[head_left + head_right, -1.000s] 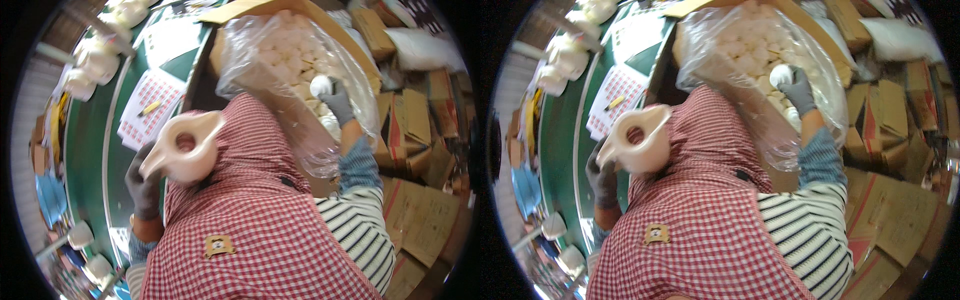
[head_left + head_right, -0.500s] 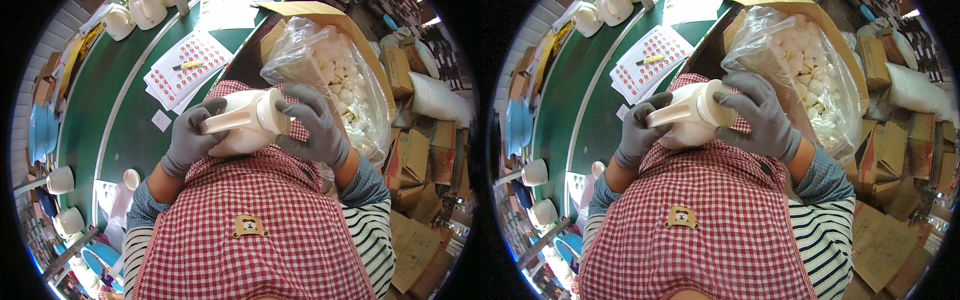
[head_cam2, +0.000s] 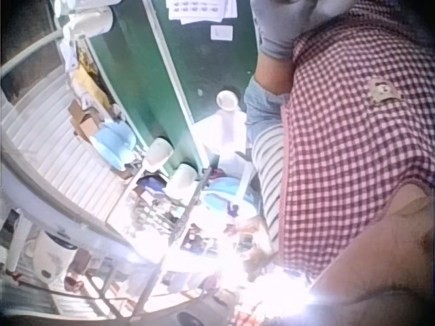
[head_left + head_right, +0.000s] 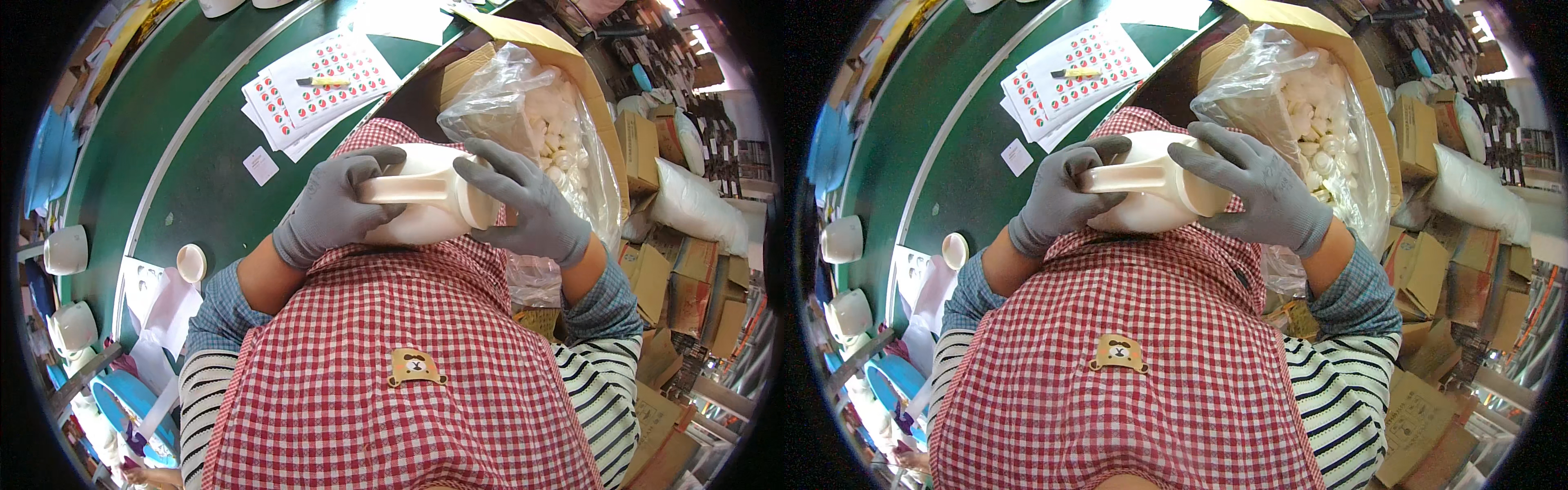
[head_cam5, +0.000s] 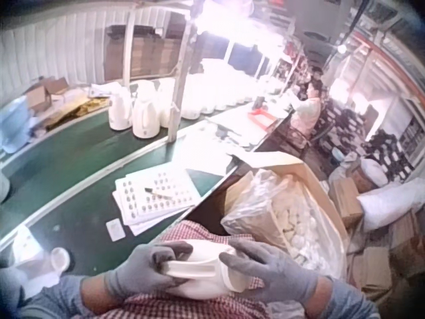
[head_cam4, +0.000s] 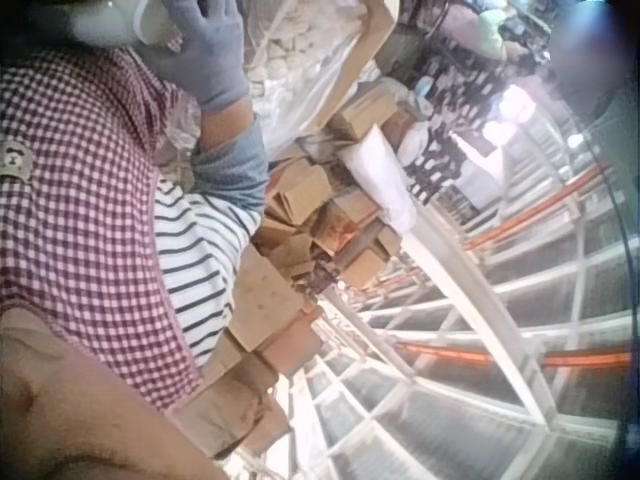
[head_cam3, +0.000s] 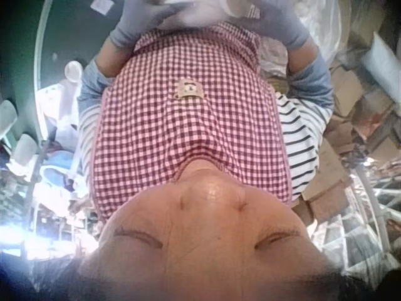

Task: The person repeatedly picks up white ceramic pitchers, applies a small round sticker to the side of each pitcher, and places the finished pitchers on a green conveyor belt. The person also handles small white ceramic lids, placing them into a plastic bag.

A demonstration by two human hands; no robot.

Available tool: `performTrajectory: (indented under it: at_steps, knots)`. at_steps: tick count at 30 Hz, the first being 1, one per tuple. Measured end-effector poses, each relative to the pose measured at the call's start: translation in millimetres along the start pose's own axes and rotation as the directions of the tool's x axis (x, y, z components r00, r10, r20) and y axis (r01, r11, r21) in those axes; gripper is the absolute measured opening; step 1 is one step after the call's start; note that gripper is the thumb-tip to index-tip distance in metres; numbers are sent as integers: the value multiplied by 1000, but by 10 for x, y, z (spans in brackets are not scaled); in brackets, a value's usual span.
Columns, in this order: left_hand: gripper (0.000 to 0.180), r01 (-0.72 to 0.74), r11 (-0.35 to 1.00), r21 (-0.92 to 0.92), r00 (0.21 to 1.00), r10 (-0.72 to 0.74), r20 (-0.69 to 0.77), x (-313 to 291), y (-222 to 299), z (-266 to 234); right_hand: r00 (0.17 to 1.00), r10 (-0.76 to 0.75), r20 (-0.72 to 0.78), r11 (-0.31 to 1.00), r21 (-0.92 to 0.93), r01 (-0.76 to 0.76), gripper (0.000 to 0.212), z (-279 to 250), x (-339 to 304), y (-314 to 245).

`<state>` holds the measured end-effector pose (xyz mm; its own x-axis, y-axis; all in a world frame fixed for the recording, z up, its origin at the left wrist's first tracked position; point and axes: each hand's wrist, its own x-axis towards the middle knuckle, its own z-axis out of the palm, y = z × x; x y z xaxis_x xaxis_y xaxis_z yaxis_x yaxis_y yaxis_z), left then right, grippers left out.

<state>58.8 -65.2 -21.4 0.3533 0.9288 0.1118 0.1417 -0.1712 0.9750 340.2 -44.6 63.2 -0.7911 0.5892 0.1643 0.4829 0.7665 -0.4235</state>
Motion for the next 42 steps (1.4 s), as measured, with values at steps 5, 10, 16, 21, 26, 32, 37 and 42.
performTrajectory:
  at_steps: [5, 10, 16, 21, 26, 32, 37, 42]
  knots:
    - [28, -8, 999, 42, 1000, 8, -2, 12, 55, 52, 967, 224, 121, 975, -33, -222, 85, -34, 17, -33]
    - [27, -30, 992, 123, 999, 33, -22, 10, 120, 118, 952, 305, 23, 923, -255, -289, 78, -59, -1, -48]
    - [28, -32, 991, 126, 999, 36, -37, 20, 69, 104, 850, 509, 137, 854, 40, -519, 61, -218, 18, -182]
    - [29, -31, 989, 143, 999, 34, -20, 37, 86, 99, 969, 161, -187, 986, 1, -164, 52, -107, -137, 0]
    - [29, -21, 991, 130, 999, 26, -40, 15, 124, 98, 870, 489, 64, 856, 153, -493, 66, -110, -239, 0]
    - [28, -15, 994, 111, 999, 18, -30, 3, 92, 75, 859, 506, 73, 862, -45, -504, 76, -187, -160, -79]
    - [28, -7, 997, 72, 1000, 9, -16, 4, 99, 100, 976, 219, 8, 975, -36, -219, 84, 24, -94, -144]
    - [27, -49, 987, 153, 999, 48, 10, -1, 126, 162, 805, 585, 103, 811, -45, -584, 96, 176, -89, -130]
